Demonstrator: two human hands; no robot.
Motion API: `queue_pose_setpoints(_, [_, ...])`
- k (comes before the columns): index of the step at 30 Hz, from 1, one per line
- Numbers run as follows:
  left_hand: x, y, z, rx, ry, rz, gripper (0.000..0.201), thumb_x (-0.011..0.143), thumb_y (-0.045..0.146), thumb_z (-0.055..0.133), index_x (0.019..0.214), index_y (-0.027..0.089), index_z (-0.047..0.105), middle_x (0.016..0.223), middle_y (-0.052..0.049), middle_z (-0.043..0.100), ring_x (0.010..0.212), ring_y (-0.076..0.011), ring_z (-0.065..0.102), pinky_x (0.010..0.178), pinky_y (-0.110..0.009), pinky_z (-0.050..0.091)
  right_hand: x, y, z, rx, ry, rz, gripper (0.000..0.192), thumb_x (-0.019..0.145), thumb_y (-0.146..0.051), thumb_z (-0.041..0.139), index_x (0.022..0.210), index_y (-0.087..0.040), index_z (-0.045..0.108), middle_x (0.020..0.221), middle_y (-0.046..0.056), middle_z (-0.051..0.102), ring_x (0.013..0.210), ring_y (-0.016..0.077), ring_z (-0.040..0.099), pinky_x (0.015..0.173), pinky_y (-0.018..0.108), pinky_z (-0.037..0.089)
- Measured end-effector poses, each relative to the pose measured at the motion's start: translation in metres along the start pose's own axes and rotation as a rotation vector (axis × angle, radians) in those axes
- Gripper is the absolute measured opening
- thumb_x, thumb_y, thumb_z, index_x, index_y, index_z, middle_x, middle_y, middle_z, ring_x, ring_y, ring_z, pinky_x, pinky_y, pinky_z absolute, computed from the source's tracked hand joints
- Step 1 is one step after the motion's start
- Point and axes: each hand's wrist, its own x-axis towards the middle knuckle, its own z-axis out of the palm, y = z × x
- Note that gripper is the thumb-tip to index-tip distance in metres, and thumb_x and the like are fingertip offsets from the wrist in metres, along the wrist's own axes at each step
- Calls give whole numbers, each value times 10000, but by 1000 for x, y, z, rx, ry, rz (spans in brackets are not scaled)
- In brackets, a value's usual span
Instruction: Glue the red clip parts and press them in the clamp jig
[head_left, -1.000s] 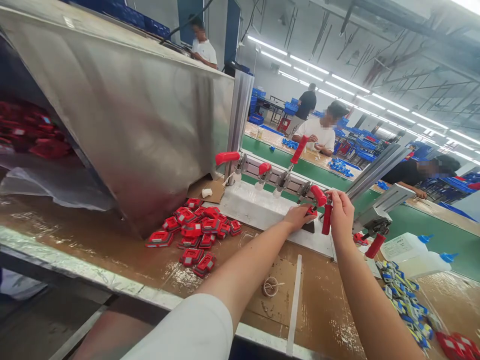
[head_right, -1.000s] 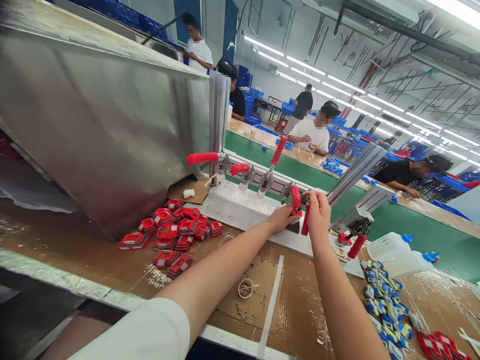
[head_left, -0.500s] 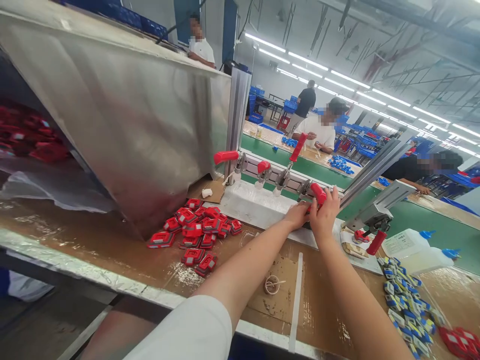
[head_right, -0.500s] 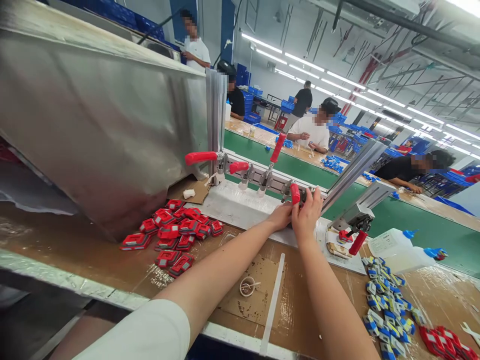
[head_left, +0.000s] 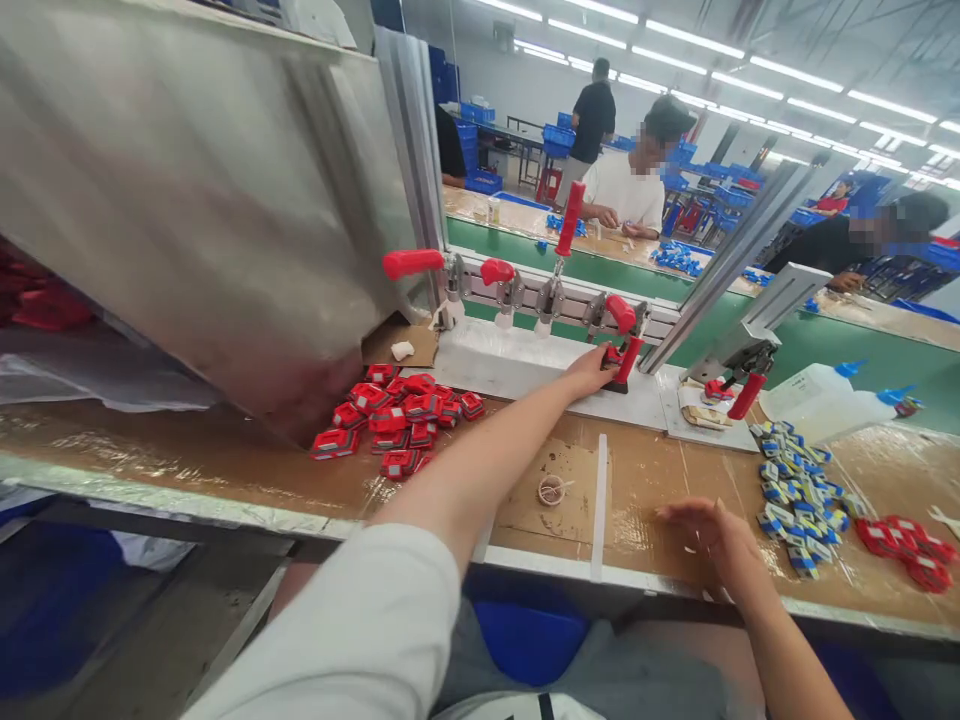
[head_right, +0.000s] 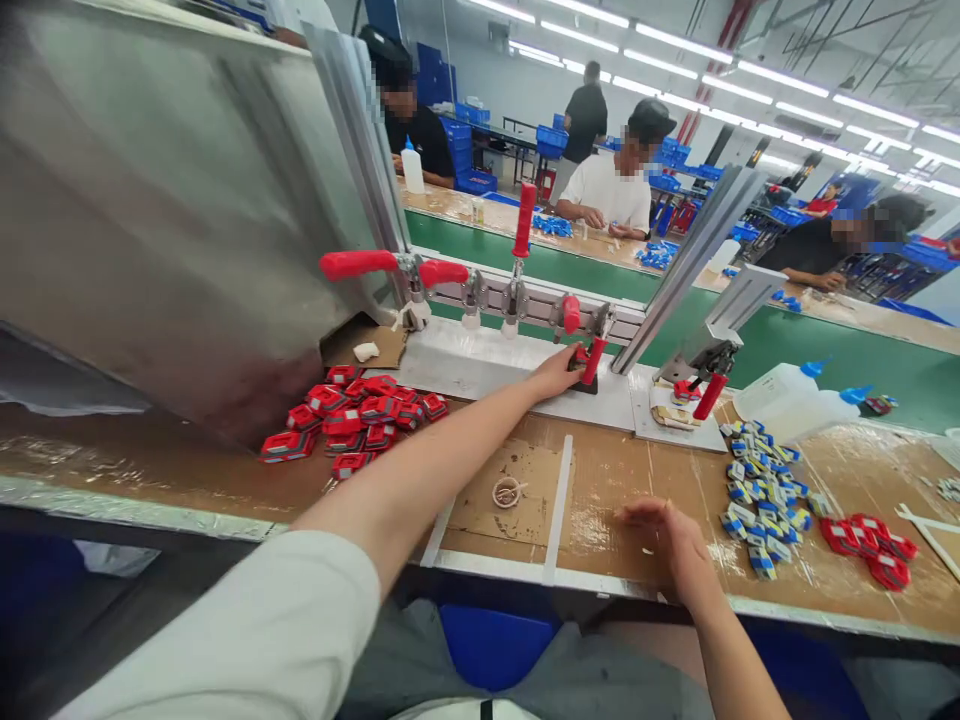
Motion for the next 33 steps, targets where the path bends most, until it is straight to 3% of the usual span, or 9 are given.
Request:
queue_pose_setpoints(3, [-30, 2, -16, 29, -48, 28, 630, 926, 285, 612, 1520, 142, 457, 1582, -143, 494, 1460, -266, 462, 1220, -379, 366, -41, 17, 4, 139, -64, 109, 578, 982, -662, 297, 957, -370, 795, 860, 159, 777, 886, 366, 756, 854, 526, 593])
queue_pose_setpoints(6, [-72, 6, -58, 179, -94, 173, 530, 973, 359, 534, 1471, 177, 531, 1572, -96, 502, 1455, -253, 464, 1238, -417, 335, -52, 13, 3, 263, -210, 179, 671, 974, -721, 274, 975, -303, 799, 815, 162, 761, 811, 361, 739, 811, 540, 587])
queue_pose_setpoints(9, [-116, 20, -116, 318, -126, 199, 428, 996, 423, 479, 1339, 228, 644, 1407, -41, 641, 1319, -226, 576, 1180, -403, 395, -36, 2, -1, 322, -121, 130, 653, 968, -734, 352, 923, -240, 777, 802, 145, 754, 802, 335, 731, 797, 514, 596])
queue_pose_setpoints(11, [-146, 34, -148, 430, -119, 112, 370, 991, 458, 487, 1203, 249, 706, 1226, -24, 721, 1124, -211, 658, 1055, -356, 478, -14, -9, 1, 277, -6, 56, 574, 971, -695, 439, 898, -224, 759, 793, 119, 743, 782, 297, 711, 761, 451, 590])
queue_pose_setpoints(14, [-192, 44, -174, 611, -154, -54, 293, 967, 469, 544, 969, 254, 742, 990, -19, 751, 922, -208, 672, 867, -305, 504, 26, -39, 19, 74, -15, -77, 471, 998, -611, 504, 888, -220, 742, 776, 74, 709, 739, 236, 644, 695, 359, 528])
queue_pose_setpoints(19, [-252, 19, -171, 851, -321, -169, 220, 850, 378, 763, 1045, 279, 742, 1079, -26, 731, 999, -241, 678, 824, -302, 488, 88, -86, 71, -278, -174, -418, 486, 1046, -550, 411, 753, -226, 623, 705, 26, 619, 699, 197, 547, 662, 314, 410])
queue_pose_setpoints(25, [-279, -1, -166, 860, -325, -76, 423, 787, 342, 859, 1173, 269, 703, 1172, -69, 710, 1121, -289, 636, 981, -394, 482, 108, -62, 104, -575, -364, -554, 508, 1016, -503, 486, 598, -214, 494, 587, 8, 547, 558, 153, 421, 574, 305, 217])
queue_pose_setpoints(29, [-255, 12, -146, 616, -130, 11, 431, 893, 374, 757, 1298, 272, 651, 1274, -72, 642, 1202, -258, 612, 1045, -379, 493, 97, -53, 108, -633, -468, -627, 459, 986, -402, 570, 576, -204, 505, 575, 10, 557, 532, 140, 392, 577, 313, 177])
queue_pose_setpoints(33, [-193, 17, -92, 254, -9, 62, 463, 867, 379, 779, 1303, 267, 673, 1239, -63, 594, 1062, -209, 654, 965, -333, 549, 94, -54, 114, -606, -524, -720, 391, 1009, -328, 529, 638, -207, 548, 642, 14, 605, 580, 148, 466, 594, 299, 235])
